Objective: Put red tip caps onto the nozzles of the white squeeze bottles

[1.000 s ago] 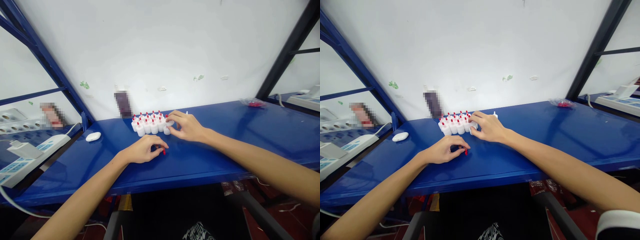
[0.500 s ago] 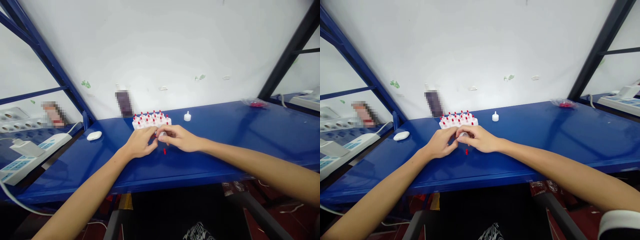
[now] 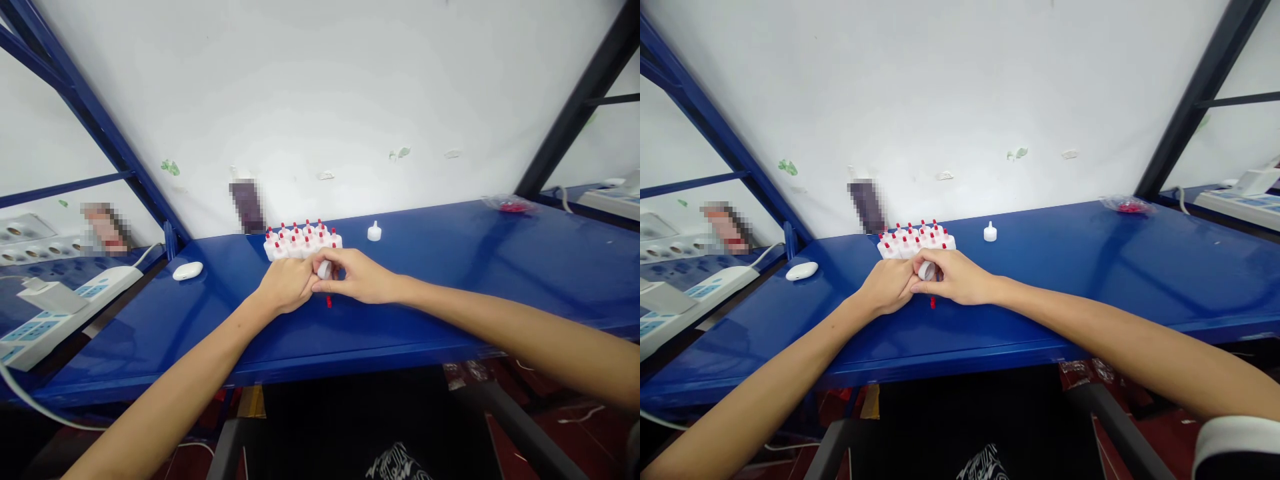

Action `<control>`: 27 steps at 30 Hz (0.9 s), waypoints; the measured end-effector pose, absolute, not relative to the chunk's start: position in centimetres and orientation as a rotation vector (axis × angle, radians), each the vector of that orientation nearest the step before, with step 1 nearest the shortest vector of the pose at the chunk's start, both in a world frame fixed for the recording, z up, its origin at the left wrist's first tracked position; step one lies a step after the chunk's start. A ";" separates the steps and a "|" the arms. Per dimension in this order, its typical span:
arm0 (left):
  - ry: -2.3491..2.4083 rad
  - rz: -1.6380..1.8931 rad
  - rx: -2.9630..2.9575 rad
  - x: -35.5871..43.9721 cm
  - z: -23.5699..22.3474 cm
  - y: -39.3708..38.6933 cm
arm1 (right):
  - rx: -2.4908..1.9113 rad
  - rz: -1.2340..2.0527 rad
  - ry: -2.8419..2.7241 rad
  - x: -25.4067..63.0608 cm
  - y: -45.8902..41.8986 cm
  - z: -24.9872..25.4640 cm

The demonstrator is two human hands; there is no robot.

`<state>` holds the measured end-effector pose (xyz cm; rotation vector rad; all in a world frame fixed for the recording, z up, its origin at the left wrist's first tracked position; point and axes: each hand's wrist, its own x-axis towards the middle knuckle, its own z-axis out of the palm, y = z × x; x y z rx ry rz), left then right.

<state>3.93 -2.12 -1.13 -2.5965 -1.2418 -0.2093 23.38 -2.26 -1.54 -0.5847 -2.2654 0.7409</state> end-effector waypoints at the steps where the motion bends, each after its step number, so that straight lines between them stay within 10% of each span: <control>1: -1.254 -0.228 -2.585 3.9 -1.1 -2.1 | -0.599 0.699 -2.263 23.3 -2.3 -1.6; 12: -1.177 -0.651 -2.789 2.1 -1.1 -2.2 | -1.128 -0.307 -2.116 28.9 1.5 1.3; 27: -0.985 -0.624 -3.123 1.9 -1.1 -1.9 | -1.531 -0.302 -2.284 32.7 6.2 -0.9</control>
